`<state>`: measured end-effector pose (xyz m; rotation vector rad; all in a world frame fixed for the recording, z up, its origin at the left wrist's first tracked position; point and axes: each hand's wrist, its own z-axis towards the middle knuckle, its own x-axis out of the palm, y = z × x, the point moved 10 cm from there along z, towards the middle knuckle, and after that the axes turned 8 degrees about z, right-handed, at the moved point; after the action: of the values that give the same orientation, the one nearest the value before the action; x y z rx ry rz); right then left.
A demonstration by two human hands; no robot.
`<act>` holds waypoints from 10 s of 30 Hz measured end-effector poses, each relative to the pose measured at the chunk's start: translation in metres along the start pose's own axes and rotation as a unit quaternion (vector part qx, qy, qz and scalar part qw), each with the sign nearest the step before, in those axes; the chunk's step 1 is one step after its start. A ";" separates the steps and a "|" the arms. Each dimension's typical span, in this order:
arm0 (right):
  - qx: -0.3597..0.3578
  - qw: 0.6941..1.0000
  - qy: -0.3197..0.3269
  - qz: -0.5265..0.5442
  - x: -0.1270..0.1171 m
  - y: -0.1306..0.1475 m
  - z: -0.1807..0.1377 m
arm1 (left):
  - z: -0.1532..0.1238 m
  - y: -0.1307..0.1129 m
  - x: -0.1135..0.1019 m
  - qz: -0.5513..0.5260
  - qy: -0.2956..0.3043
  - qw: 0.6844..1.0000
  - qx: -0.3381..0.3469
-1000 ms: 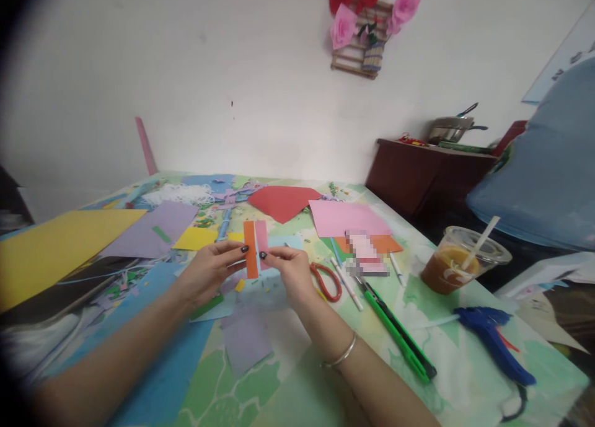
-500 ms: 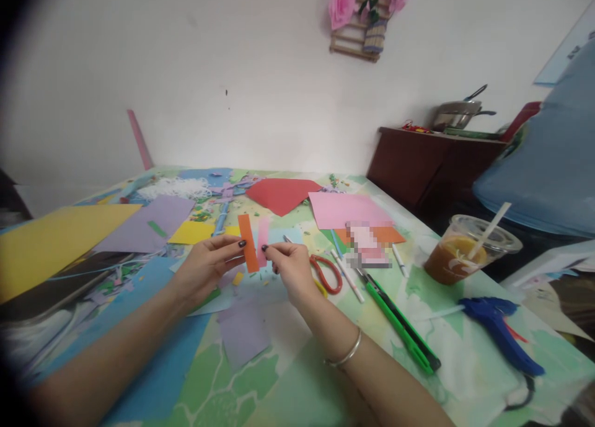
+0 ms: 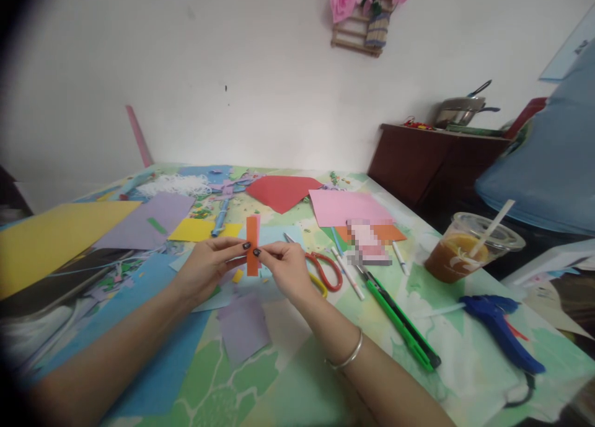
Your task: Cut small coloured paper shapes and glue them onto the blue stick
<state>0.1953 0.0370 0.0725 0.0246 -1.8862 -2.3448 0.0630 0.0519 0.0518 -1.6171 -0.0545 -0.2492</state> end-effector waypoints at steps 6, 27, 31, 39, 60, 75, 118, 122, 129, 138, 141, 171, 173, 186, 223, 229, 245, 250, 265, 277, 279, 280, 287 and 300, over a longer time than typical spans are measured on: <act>-0.020 0.999 0.015 -0.029 0.002 0.001 0.001 | 0.001 -0.001 0.000 0.025 0.003 1.000 0.012; -0.095 0.989 -0.095 0.060 -0.042 0.031 0.005 | -0.009 -0.009 0.020 0.208 0.093 0.973 0.034; -0.102 0.986 -0.115 0.065 -0.050 0.034 0.004 | -0.008 -0.011 0.017 0.190 0.071 0.978 0.047; -0.113 0.981 -0.132 0.088 -0.054 0.038 0.002 | -0.013 -0.019 0.013 0.181 0.032 0.981 0.056; -0.130 0.978 -0.130 0.102 -0.058 0.044 0.002 | -0.014 -0.035 0.008 0.179 0.003 0.972 0.149; -0.132 0.978 -0.119 0.108 -0.058 0.044 0.003 | -0.017 -0.040 0.006 0.192 -0.015 0.970 0.146; -0.131 0.981 -0.110 0.088 -0.051 0.045 -0.001 | -0.013 -0.036 -0.006 0.132 -0.044 0.986 0.093; -0.213 0.970 -0.118 0.019 -0.043 0.060 -0.015 | -0.009 -0.022 -0.006 0.020 -0.044 0.998 0.041; -0.431 0.873 0.024 -0.229 0.010 0.080 -0.052 | -0.014 0.006 0.027 -0.088 0.097 0.989 -0.060; -0.422 0.871 0.054 -0.244 0.024 0.077 -0.051 | -0.012 -0.020 0.007 -0.027 0.007 0.999 0.042; -0.322 0.932 0.020 -0.168 0.011 0.068 -0.035 | -0.014 -0.032 0.003 0.044 -0.006 0.995 0.085; 0.008 0.998 0.031 0.057 0.009 0.000 -0.008 | -0.009 -0.033 -0.002 0.104 -0.009 0.988 0.114; 0.014 0.998 0.031 0.059 0.009 -0.001 -0.008 | -0.010 -0.033 -0.001 0.101 -0.006 0.988 0.116; 0.034 0.996 0.032 0.074 0.010 -0.003 -0.007 | -0.010 -0.033 -0.001 0.101 -0.001 0.989 0.112; 0.048 0.995 0.038 0.083 0.013 -0.007 -0.010 | -0.010 -0.046 -0.020 -0.001 -0.083 0.984 0.157; 0.049 0.995 0.041 0.082 0.013 -0.007 -0.010 | -0.010 -0.044 -0.021 -0.003 -0.084 0.984 0.155; 0.042 0.995 0.053 0.074 0.015 -0.004 -0.012 | -0.011 -0.044 -0.018 -0.037 -0.083 0.984 0.151; 0.045 0.994 0.053 0.079 0.015 -0.004 -0.012 | -0.011 -0.043 -0.019 -0.040 -0.089 0.984 0.147; 0.067 0.989 0.056 0.121 0.019 -0.006 -0.013 | -0.011 -0.043 -0.015 -0.052 -0.069 0.987 0.137; 0.134 0.947 0.095 0.276 0.025 -0.013 -0.017 | -0.013 -0.020 0.031 -0.128 0.197 0.972 0.024; 0.152 0.935 0.109 0.301 0.029 -0.015 -0.019 | -0.015 -0.018 0.036 -0.128 0.230 0.965 0.021; 0.161 0.930 0.114 0.311 0.031 -0.017 -0.020 | -0.015 -0.017 0.037 -0.129 0.240 0.962 0.025; 0.225 0.904 0.145 0.332 0.043 -0.026 -0.029 | -0.013 -0.016 0.032 -0.137 0.235 0.961 0.044; 0.156 0.980 0.079 -0.099 -0.007 -0.014 -0.008 | -0.009 -0.030 0.020 -0.069 0.150 0.984 0.071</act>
<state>0.2017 0.0325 0.0570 0.4359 -2.2359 -2.0579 0.0760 0.0430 0.0858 -1.4207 0.0470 -0.5811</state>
